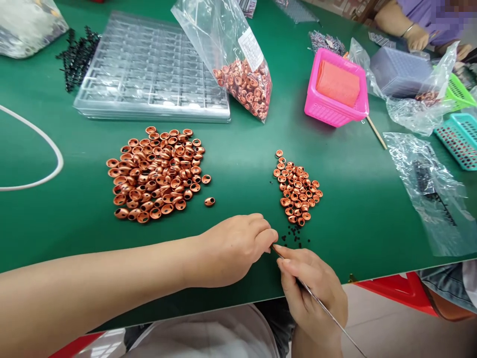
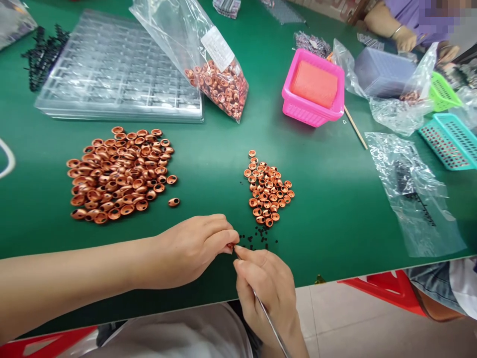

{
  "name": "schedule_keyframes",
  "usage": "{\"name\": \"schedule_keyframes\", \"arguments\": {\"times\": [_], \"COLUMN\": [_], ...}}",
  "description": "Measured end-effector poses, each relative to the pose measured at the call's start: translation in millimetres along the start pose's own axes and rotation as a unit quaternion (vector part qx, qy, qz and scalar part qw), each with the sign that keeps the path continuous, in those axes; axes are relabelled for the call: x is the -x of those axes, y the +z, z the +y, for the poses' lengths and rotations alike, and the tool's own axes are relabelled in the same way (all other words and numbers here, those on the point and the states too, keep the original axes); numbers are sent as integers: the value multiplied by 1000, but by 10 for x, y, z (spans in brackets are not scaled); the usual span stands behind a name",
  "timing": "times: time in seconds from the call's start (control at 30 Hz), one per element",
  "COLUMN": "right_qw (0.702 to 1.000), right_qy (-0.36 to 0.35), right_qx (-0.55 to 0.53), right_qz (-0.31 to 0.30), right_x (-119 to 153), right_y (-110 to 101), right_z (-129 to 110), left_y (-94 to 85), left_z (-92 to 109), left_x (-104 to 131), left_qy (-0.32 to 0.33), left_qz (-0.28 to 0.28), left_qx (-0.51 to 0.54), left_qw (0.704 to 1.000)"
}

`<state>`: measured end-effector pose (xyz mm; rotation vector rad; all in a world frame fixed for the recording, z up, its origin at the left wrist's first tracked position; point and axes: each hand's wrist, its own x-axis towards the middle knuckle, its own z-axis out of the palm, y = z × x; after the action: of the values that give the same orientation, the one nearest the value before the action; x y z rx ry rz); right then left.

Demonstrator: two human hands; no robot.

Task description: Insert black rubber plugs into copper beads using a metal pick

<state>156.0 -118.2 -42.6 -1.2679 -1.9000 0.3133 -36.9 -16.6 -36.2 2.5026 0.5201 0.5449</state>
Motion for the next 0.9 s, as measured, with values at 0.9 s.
{"name": "schedule_keyframes", "arguments": {"times": [0.9], "right_qw": [923], "right_qy": [168], "right_qx": [-219], "right_qz": [269], "right_x": [-36], "right_y": [96], "right_z": [3], "left_y": [-120], "left_z": [-5], "left_x": [-91], "left_qy": [-136], "left_qz": [8], "left_qx": [264], "left_qw": [955]}}
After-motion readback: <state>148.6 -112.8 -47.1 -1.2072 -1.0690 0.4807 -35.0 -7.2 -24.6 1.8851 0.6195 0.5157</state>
